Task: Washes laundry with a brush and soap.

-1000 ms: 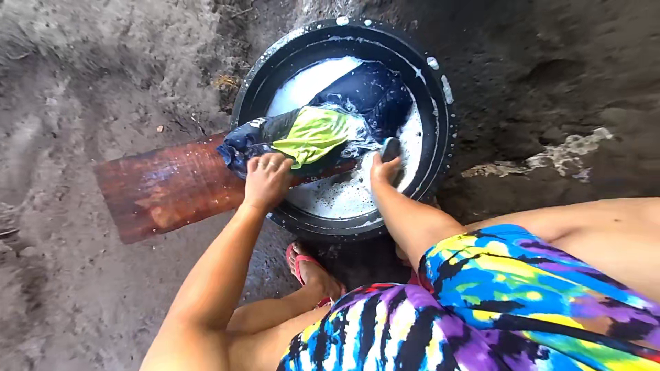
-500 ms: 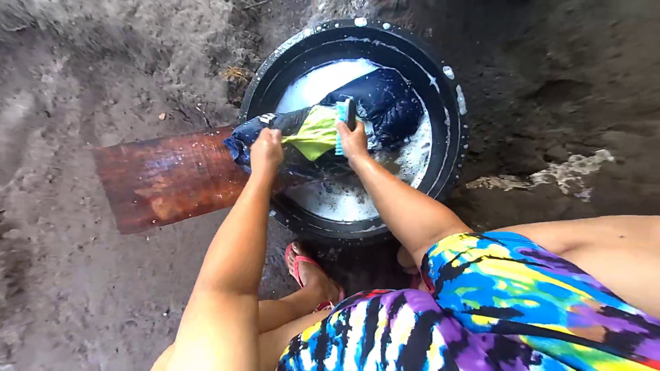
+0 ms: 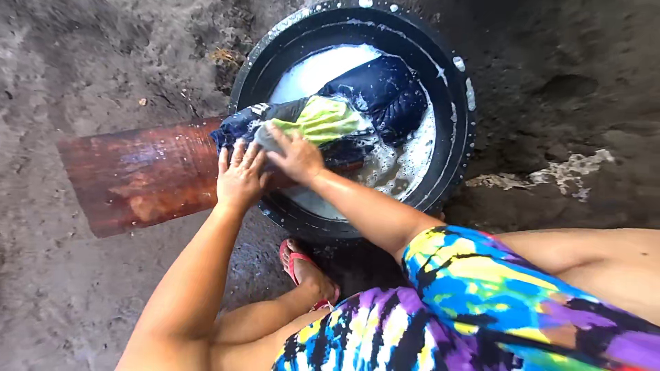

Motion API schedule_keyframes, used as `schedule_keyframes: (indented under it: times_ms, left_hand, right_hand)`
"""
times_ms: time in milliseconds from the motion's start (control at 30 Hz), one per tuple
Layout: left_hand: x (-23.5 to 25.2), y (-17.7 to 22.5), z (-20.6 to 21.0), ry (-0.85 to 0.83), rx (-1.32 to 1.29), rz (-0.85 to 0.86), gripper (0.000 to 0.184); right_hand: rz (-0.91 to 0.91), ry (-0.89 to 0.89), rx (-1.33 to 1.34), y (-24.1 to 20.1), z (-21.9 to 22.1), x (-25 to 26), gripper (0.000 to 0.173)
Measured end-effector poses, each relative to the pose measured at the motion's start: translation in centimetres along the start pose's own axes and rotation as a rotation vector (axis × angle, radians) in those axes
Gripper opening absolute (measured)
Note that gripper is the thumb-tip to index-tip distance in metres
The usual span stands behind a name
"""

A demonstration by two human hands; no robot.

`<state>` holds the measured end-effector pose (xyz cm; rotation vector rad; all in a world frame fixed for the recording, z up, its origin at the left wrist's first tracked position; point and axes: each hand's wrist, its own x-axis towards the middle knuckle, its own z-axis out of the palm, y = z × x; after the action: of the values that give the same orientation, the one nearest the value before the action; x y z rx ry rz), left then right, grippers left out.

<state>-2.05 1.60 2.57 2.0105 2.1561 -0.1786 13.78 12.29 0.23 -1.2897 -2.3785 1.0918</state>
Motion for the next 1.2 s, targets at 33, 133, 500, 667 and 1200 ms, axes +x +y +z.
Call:
schedule_keyframes:
  times_ms: [33,133,500,667,1200]
  left_hand:
    - [0.0,0.0,0.0,0.013,-0.023,0.003,0.049]
    - [0.1,0.2,0.4,0.080,-0.044,0.010,0.044]
    - [0.2,0.3,1.3,0.171,-0.013,0.030,0.042]
    - [0.4,0.1,1.4,0.182,0.023,0.040,0.043]
    - [-0.3,0.4,1.8,0.173,0.059,0.035,0.043]
  right_hand:
    - [0.037,0.023,-0.030,2.5,-0.7,0.1,0.063]
    - [0.372,0.111,-0.068,12.0,-4.5,0.8,0.065]
    - [0.185,-0.012,-0.052,5.5,-2.5,-0.1,0.064]
    - [0.492,0.120,-0.059,10.1,-5.2,1.8,0.068]
    - [0.176,-0.047,0.072,0.1,-0.6,-1.4,0.068]
